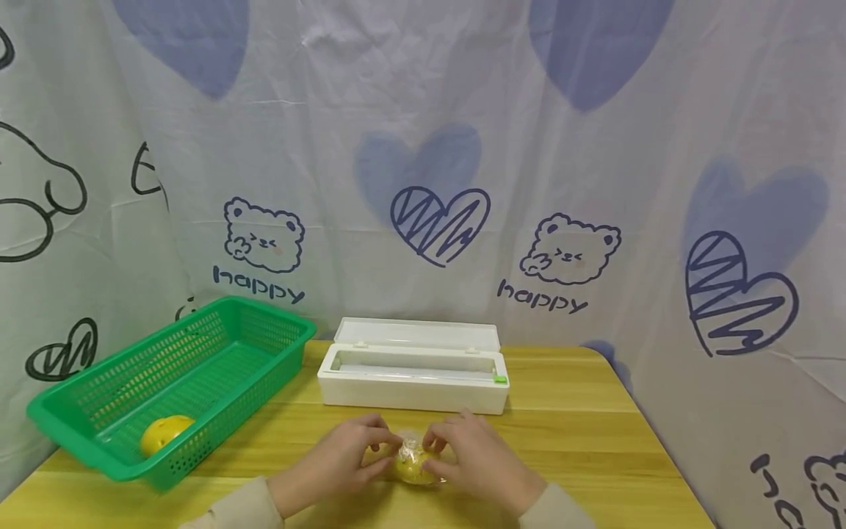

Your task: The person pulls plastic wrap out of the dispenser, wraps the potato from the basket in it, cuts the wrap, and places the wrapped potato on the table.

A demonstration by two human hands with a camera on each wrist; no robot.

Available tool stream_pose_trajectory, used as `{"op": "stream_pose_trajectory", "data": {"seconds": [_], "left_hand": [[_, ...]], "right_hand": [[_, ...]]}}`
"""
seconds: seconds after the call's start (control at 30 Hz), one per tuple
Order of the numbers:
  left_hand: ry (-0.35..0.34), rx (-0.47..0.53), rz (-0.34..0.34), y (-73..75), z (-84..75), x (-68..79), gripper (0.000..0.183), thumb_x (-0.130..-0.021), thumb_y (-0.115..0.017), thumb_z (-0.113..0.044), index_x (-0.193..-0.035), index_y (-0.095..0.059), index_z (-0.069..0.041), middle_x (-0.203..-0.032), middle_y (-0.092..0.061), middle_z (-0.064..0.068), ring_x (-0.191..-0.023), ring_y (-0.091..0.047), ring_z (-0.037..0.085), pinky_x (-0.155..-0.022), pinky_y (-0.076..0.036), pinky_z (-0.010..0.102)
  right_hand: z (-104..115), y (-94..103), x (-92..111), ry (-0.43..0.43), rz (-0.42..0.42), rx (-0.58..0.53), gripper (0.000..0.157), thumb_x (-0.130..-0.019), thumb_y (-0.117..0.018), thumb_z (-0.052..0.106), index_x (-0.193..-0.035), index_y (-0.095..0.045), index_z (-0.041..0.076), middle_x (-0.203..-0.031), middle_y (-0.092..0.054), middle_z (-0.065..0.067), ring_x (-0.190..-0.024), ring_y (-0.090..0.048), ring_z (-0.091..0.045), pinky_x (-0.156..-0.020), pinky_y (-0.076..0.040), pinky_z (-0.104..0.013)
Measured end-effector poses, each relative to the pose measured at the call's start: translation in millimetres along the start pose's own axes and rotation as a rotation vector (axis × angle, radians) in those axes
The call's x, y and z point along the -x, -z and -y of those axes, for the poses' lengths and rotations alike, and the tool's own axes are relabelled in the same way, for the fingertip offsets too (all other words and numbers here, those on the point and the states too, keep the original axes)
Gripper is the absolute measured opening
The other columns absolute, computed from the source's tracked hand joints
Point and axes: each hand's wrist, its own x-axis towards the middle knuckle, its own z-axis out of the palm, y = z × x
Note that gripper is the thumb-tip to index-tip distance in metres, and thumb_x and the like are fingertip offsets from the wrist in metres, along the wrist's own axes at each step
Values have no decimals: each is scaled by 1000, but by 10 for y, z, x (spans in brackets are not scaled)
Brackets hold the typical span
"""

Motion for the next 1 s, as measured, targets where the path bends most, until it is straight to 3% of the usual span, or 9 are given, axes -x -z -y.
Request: {"op": "stream_pose_trajectory", "data": {"seconds": [0.23,0.4,0.6,0.8,1.0], "left_hand": [[32,2,29,-34,20,-41,37,-96,-82,-25,-130,-77,-11,-108,-73,2,-80,-58,0,-71,-53,16],[48,104,-8,-55,-2,-35,30,-94,-84,-20,-120,-75,-7,-95,-69,1,-76,-56,0,-67,-51,15],[40,179,-16,-88,-19,-7,27,-96,-82,-17,-115,-67,-7,-77,-72,-2,-65,-55,-5,-60,-49,15],[87,255,-6,-141,49,-23,26,-97,-78,-10,-121,-69,-7,-101,-81,9,-84,-76,9,-72,-59,17],[124,410,-1,-178,143,-28,35,-96,-75,2,-131,-69,1,-120,-76,23,-95,-81,27,-78,-61,17]], "right_hand": [[-22,54,4,-64,88,-169,13,-96,-81,27,-105,-78,18,-90,-75,13,-81,-64,4,-77,-60,-28],[-84,51,18,-113,90,-192,17,-96,-81,26,-109,-76,16,-86,-71,12,-77,-60,4,-71,-55,-24],[-117,-1,22,-133,107,-258,27,-92,-86,30,-112,-72,18,-94,-77,6,-83,-67,0,-76,-60,-29],[-58,-113,-21,-178,77,-352,35,-88,-90,29,-110,-67,14,-90,-76,3,-77,-67,-2,-70,-58,-22],[5,-249,-93,-213,-1,-287,34,-87,-91,29,-105,-65,16,-84,-72,5,-72,-63,-1,-66,-54,-21]]}}
